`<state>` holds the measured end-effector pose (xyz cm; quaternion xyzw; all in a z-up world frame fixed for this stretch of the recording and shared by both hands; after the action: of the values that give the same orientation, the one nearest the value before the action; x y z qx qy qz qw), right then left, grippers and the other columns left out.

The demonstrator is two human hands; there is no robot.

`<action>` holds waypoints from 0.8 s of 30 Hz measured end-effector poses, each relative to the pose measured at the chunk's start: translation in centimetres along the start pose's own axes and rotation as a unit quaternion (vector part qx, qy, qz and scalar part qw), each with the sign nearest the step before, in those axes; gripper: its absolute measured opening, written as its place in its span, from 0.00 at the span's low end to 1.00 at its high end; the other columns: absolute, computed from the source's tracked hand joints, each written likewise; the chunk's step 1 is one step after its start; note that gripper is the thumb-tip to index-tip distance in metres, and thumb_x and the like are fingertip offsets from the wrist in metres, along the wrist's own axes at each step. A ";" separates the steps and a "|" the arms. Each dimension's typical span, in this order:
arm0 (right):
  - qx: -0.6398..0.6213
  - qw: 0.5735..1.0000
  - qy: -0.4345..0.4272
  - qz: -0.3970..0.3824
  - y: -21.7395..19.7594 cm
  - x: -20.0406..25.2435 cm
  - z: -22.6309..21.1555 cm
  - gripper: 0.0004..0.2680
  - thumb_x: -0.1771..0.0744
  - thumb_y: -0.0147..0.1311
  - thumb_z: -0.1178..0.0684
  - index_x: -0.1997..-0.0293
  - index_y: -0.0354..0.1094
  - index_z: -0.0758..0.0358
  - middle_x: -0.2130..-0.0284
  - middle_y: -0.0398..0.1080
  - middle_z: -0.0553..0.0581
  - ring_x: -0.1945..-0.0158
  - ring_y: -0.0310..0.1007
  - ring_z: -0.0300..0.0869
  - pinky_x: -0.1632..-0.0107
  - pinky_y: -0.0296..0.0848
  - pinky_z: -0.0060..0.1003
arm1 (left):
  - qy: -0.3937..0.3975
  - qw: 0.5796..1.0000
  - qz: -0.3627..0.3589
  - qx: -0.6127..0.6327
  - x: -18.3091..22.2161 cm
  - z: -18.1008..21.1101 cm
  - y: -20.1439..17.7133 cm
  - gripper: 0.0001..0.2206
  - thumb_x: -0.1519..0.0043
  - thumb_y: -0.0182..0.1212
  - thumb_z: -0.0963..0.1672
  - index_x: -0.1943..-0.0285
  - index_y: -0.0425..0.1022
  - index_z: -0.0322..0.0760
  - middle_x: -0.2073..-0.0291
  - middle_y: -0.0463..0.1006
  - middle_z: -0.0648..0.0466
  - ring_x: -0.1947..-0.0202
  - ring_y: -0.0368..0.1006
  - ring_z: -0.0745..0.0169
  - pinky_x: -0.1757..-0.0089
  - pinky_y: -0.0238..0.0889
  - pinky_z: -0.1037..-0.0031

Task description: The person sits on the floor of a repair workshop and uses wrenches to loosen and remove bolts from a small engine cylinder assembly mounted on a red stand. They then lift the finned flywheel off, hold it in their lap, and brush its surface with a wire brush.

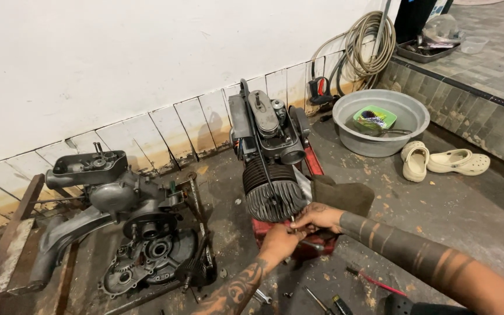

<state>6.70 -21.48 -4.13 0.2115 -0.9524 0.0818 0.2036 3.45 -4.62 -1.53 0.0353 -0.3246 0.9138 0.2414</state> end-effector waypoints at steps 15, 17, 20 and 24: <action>-0.057 0.997 0.023 -0.045 0.0 -0.2 0.5 0.07 0.34 0.61 0.53 0.67 0.76 0.67 0.77 0.71 0.48 0.76 0.63 0.32 0.72 0.59 0.29 | 0.077 0.996 -0.038 0.033 -5.4 -5.8 3.0 0.19 0.34 0.48 0.48 0.52 0.79 0.27 0.59 0.83 0.37 0.57 0.79 0.42 0.55 0.68 0.60; -0.046 0.998 0.010 -0.033 0.1 -0.3 0.5 0.07 0.34 0.62 0.53 0.68 0.77 0.67 0.79 0.69 0.48 0.78 0.60 0.32 0.73 0.57 0.30 | 0.043 0.998 -0.036 0.042 -4.7 -5.2 2.7 0.18 0.35 0.50 0.49 0.51 0.79 0.28 0.60 0.82 0.38 0.57 0.79 0.44 0.55 0.68 0.61; -0.024 1.000 -0.010 -0.007 -0.3 -0.6 1.0 0.08 0.35 0.64 0.52 0.71 0.77 0.67 0.81 0.67 0.49 0.79 0.57 0.33 0.75 0.55 0.30 | 0.020 0.998 -0.029 0.061 -3.7 -4.1 2.1 0.18 0.37 0.55 0.49 0.50 0.79 0.30 0.60 0.83 0.42 0.57 0.79 0.50 0.54 0.68 0.64; -0.018 0.999 -0.003 0.037 0.5 0.7 -0.2 0.07 0.37 0.66 0.51 0.70 0.79 0.65 0.78 0.72 0.50 0.76 0.62 0.33 0.72 0.58 0.29 | 0.047 0.996 -0.027 0.067 -2.1 -2.2 1.2 0.17 0.41 0.65 0.50 0.51 0.81 0.33 0.61 0.85 0.47 0.60 0.80 0.58 0.55 0.69 0.68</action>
<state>5.98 -21.28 -3.63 0.1727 -0.9615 0.0714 0.2014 4.94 -4.98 -4.41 0.0176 -0.2500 0.9272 0.2783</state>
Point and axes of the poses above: each hand's wrist, its own x-axis away from the middle knuckle, its own y-axis out of the palm, z = x × y, the point moved 4 cm from there along -x, towards the middle knuckle
